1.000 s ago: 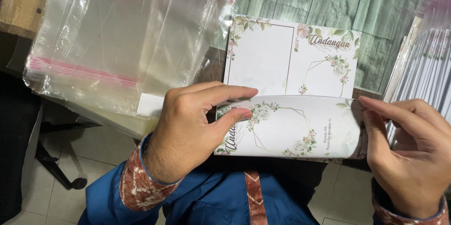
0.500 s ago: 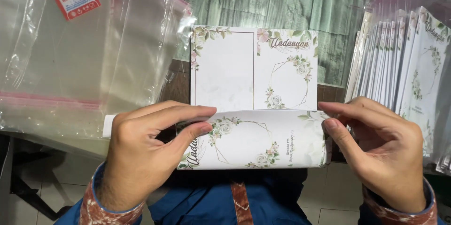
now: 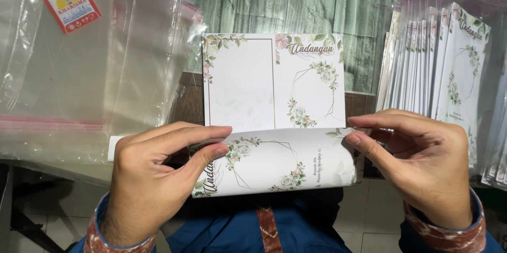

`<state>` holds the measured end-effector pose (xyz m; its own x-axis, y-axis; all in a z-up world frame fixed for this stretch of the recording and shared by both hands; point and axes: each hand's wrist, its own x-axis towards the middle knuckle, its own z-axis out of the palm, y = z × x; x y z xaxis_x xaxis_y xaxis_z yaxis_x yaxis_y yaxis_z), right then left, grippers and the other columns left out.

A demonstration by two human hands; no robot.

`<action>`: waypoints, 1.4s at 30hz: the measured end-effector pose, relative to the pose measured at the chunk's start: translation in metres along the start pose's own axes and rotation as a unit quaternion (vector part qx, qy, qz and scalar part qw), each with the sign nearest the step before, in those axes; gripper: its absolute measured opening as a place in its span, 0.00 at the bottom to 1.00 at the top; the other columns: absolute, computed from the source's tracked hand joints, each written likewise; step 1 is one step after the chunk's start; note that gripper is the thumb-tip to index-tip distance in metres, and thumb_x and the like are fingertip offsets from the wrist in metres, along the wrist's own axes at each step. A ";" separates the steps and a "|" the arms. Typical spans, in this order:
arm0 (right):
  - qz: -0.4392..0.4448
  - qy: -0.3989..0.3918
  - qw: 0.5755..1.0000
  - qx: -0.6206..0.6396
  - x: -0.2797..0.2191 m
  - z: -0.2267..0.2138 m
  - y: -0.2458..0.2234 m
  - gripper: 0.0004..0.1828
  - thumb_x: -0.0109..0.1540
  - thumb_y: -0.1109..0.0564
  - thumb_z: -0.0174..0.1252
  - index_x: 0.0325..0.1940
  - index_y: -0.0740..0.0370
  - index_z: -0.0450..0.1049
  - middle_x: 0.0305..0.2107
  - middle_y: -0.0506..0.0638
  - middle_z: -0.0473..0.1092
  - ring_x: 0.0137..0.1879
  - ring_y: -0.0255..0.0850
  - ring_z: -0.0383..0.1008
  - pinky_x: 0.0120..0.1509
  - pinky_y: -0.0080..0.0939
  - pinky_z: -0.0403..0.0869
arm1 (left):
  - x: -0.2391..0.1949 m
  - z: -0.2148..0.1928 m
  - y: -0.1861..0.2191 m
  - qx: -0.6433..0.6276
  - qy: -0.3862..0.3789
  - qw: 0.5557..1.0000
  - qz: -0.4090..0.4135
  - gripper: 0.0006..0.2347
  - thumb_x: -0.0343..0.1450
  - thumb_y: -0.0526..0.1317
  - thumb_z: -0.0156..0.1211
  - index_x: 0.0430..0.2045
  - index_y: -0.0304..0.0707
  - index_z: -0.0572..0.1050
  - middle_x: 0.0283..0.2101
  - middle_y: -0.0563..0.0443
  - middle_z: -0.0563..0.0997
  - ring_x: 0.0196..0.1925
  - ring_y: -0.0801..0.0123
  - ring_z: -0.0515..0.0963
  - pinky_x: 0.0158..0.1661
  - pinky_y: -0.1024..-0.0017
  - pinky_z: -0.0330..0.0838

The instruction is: Folding printed wedding invitations along pre-scored lines at a workspace

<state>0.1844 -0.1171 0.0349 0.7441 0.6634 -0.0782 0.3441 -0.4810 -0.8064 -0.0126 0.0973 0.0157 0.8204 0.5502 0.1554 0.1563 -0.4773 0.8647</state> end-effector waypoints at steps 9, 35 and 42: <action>-0.021 0.002 1.000 0.009 -0.002 -0.003 0.006 0.11 0.53 0.67 0.70 0.38 0.73 0.81 0.33 0.60 0.79 0.37 0.42 0.81 0.41 0.31 0.81 | -0.001 0.000 0.002 0.007 0.005 1.000 -0.015 0.07 0.64 0.32 0.73 0.33 0.36 0.85 0.36 0.49 0.89 0.34 0.74 0.87 0.37 0.81 0.79; -0.018 -0.102 0.994 -0.026 0.006 -0.011 0.014 0.18 0.59 0.73 0.59 0.51 0.66 0.83 0.23 0.50 0.65 0.34 0.39 0.68 0.40 0.35 0.69 | 0.000 0.001 0.000 -0.029 -0.027 0.999 -0.024 0.06 0.66 0.36 0.71 0.35 0.39 0.85 0.39 0.52 0.89 0.40 0.73 0.89 0.39 0.81 0.79; -0.020 -0.127 0.992 -0.016 0.009 -0.014 0.019 0.19 0.58 0.71 0.62 0.52 0.66 0.83 0.22 0.50 0.65 0.33 0.39 0.68 0.42 0.33 0.72 | 0.001 0.001 0.000 -0.042 -0.035 0.999 0.002 0.06 0.67 0.34 0.71 0.35 0.39 0.84 0.36 0.50 0.88 0.38 0.71 0.88 0.37 0.80 0.80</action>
<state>0.2057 -0.1280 0.0270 0.5623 0.8036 -0.1951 0.3912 -0.4664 -0.7933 -0.0108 0.0974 0.0149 0.8575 0.4984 0.1273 0.1098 -0.4190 0.9013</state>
